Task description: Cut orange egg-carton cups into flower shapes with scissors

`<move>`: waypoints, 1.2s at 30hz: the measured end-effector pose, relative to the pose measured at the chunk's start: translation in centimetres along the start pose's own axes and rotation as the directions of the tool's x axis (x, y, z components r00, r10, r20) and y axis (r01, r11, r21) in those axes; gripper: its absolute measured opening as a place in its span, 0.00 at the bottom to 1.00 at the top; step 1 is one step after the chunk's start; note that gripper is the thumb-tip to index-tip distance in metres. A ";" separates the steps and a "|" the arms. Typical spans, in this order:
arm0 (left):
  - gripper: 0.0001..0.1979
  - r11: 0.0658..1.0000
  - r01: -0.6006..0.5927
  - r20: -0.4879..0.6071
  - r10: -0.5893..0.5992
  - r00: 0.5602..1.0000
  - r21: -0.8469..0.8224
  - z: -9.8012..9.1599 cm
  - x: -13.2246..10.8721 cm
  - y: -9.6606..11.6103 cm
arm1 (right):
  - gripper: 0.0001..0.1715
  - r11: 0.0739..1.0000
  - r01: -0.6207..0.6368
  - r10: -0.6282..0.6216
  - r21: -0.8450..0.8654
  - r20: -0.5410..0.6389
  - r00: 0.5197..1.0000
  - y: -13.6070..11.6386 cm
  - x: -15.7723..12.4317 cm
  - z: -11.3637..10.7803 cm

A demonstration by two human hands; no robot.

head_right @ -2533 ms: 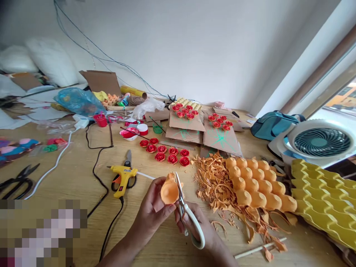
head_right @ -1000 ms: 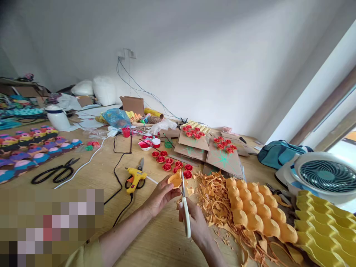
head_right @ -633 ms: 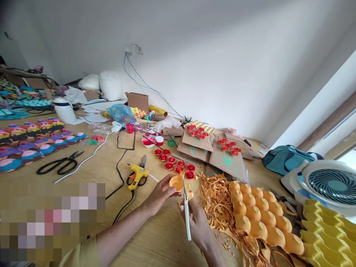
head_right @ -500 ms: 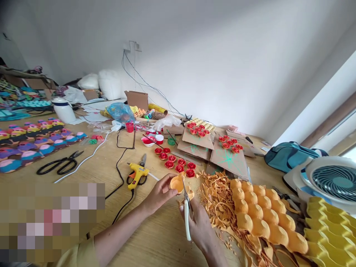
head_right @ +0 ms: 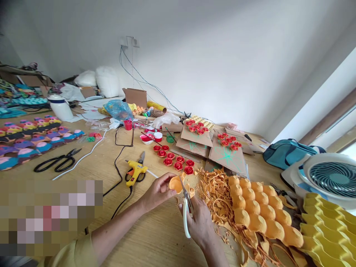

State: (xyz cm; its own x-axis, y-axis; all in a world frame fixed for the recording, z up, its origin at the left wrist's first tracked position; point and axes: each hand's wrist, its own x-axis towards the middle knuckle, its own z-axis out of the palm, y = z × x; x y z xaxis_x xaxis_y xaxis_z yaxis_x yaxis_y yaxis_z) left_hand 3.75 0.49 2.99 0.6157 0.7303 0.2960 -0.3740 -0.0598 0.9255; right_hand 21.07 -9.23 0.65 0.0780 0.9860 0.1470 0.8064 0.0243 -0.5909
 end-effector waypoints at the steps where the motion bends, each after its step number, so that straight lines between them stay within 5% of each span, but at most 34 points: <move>1: 0.21 1.000 0.004 0.000 -0.004 1.000 -0.008 0.0 0.0 0.1 | 0.23 1.000 -0.001 0.001 0.003 0.000 1.000 0.0 0.0 0.0; 20: 0.18 1.000 0.026 -0.069 -0.027 0.997 -0.012 -0.4 0.2 0.3 | 0.22 0.999 0.006 -0.006 0.040 -0.006 1.000 1.1 -0.3 0.1; 36: 0.16 0.999 0.045 -0.018 -0.046 0.999 -0.028 -0.3 0.2 0.9 | 0.22 0.998 0.064 -0.064 -0.020 -0.007 0.998 0.1 -0.2 -0.5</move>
State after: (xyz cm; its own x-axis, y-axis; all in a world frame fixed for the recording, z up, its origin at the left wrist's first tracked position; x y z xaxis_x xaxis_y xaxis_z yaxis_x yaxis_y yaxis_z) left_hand 3.32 0.74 3.81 0.6199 0.7442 0.2490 -0.3650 -0.0074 0.9310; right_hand 21.42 -9.48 0.92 0.0302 0.9813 0.1903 0.8211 0.0843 -0.5646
